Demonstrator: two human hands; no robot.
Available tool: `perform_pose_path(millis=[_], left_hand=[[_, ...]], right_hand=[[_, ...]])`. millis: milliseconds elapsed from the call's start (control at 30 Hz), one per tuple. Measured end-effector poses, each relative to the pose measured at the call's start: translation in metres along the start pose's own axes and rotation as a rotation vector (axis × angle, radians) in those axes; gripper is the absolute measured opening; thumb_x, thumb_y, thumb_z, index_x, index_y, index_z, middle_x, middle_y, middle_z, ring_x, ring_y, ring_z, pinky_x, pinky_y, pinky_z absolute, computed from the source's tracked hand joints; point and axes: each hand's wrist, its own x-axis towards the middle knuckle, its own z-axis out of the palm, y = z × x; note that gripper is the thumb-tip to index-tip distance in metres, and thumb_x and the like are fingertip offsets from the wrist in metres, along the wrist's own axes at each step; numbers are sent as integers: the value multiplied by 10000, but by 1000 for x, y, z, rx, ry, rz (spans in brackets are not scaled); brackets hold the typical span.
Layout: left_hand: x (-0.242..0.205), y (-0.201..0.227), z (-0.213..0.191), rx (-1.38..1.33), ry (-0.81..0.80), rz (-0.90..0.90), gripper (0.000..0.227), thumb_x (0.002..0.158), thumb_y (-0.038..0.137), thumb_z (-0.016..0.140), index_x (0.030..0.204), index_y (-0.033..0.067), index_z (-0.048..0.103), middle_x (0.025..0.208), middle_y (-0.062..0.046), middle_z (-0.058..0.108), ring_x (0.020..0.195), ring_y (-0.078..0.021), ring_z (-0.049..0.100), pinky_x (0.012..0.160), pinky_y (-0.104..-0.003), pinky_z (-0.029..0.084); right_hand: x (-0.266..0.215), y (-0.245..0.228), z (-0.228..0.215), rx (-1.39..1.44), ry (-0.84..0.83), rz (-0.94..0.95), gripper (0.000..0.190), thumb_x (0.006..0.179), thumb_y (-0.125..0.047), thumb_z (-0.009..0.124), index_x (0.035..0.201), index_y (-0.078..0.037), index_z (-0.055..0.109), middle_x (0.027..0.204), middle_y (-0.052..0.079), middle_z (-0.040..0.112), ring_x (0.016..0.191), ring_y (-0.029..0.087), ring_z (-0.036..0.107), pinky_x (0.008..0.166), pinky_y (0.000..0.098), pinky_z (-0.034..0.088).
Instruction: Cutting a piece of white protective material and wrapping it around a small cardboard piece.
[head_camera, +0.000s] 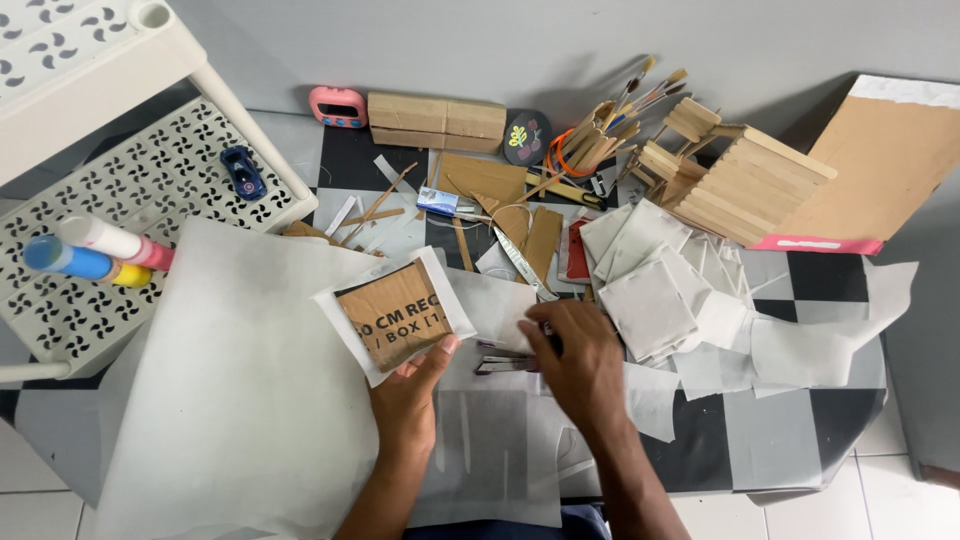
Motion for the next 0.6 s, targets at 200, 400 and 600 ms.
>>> perform_pose_path(millis=[200, 400, 600], left_hand=[[6, 11, -3, 2, 42, 24, 700, 695, 32, 845, 1343, 86, 585, 1228, -84, 713, 1117, -232, 713, 961, -441, 642], [4, 10, -6, -1, 20, 23, 571, 705, 73, 854, 1240, 76, 653, 1159, -71, 740, 1076, -229, 729, 952, -446, 647], [4, 20, -7, -50, 53, 7, 676, 693, 41, 842, 1318, 77, 588, 1160, -90, 717, 1044, -244, 723, 914, -465, 664]], right_hand=[[-6, 19, -26, -182, -433, 484, 252, 955, -265, 674, 1170, -139, 637, 1146, 48, 687, 1082, 269, 646, 793, 449, 556], [1, 23, -25, -185, -428, 417, 497, 889, -316, 749, 1330, -118, 630, 1068, 76, 740, 904, 280, 700, 684, 465, 577], [27, 8, -53, 296, -489, 809, 379, 851, -160, 667, 1213, -165, 777, 845, 12, 793, 766, 116, 661, 753, 286, 562]])
